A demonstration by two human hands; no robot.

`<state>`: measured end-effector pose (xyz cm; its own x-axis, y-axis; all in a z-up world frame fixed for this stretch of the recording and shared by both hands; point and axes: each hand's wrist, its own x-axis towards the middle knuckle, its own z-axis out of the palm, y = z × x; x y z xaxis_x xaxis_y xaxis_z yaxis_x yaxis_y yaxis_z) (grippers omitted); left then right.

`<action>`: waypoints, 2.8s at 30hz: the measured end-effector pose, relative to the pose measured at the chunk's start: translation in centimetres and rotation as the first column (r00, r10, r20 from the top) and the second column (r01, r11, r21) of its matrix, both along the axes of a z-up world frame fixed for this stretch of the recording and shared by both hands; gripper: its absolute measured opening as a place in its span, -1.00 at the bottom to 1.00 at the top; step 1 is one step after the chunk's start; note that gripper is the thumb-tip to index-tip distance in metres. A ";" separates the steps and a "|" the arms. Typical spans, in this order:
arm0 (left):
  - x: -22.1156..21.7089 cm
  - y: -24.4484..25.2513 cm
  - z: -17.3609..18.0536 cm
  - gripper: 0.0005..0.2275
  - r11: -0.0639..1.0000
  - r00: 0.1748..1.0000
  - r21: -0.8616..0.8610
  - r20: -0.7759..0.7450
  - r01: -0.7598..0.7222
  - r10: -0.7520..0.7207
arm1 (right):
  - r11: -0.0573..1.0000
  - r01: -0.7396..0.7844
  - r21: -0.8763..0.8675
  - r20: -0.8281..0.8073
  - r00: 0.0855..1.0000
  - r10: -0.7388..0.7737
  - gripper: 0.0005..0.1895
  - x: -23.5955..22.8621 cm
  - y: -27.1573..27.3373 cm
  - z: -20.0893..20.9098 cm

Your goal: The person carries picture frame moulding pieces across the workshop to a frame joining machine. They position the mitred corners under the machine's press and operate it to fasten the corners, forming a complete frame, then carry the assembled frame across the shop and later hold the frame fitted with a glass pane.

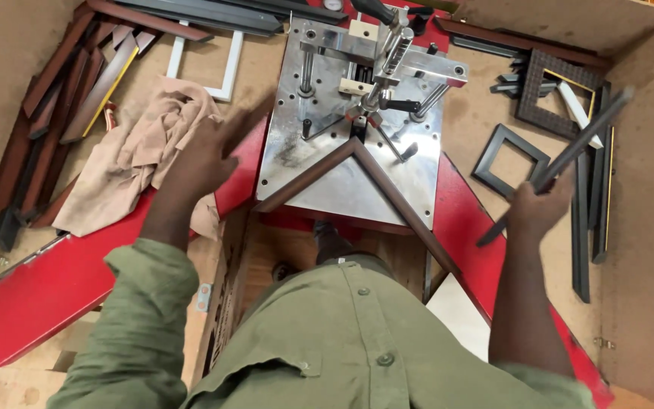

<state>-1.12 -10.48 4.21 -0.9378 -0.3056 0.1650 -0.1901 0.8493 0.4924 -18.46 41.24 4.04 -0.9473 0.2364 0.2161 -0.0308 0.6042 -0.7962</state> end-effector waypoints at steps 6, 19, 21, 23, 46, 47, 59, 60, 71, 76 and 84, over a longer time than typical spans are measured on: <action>-0.4 2.8 -3.6 -0.51 0.921 0.922 0.117 0.064 0.373 -0.381 | 0.695 -0.588 0.413 -0.029 0.754 0.656 -0.44 6.4 -1.2 1.4; -0.9 5.0 -4.8 -0.68 0.928 0.973 -0.293 0.107 0.228 -0.206 | 0.469 -0.707 0.530 0.405 0.697 0.592 -0.45 3.9 -8.5 -0.5; -1.6 5.6 -4.8 -0.66 0.934 0.974 -0.282 0.108 0.222 -0.199 | 0.461 -0.704 0.539 0.417 0.699 0.580 -0.45 3.2 -9.6 -1.0; -3.1 6.6 -5.5 -0.64 0.940 0.976 -0.269 0.109 0.211 -0.187 | 0.449 -0.704 0.550 0.430 0.699 0.571 -0.44 2.2 -10.8 -2.0; -7.2 9.2 -5.8 -0.64 0.913 0.976 -0.346 0.055 0.217 -0.212 | 0.850 -0.516 0.112 0.182 0.851 0.493 -0.34 -1.7 -12.8 -7.2; -7.2 9.2 -5.9 -0.64 0.913 0.976 -0.347 0.054 0.215 -0.209 | 0.848 -0.517 0.111 0.181 0.850 0.495 -0.34 -1.7 -13.0 -7.5; -5.8 9.1 -6.6 -0.69 0.926 0.977 -0.317 0.008 0.206 -0.215 | 0.797 -0.597 0.094 0.095 0.802 0.589 -0.50 -0.2 -13.7 -7.3; -5.9 9.2 -6.3 -0.68 0.931 0.975 -0.292 0.033 0.218 -0.218 | 0.801 -0.590 0.099 0.110 0.807 0.581 -0.51 -0.3 -13.7 -7.2; -6.5 8.6 -5.6 -0.66 0.945 0.956 -0.153 0.097 0.288 -0.276 | 0.797 -0.604 0.006 0.109 0.793 0.600 -0.51 -0.9 -13.5 -8.3; -7.0 8.9 -4.8 -0.70 0.937 0.947 -0.164 0.139 0.309 -0.288 | 0.808 -0.588 -0.028 0.178 0.793 0.583 -0.49 -1.3 -14.2 -6.9; -7.4 8.8 -5.9 -0.73 0.930 0.957 -0.226 0.105 0.289 -0.271 | 0.809 -0.588 -0.012 0.179 0.795 0.580 -0.50 -1.6 -14.2 -7.2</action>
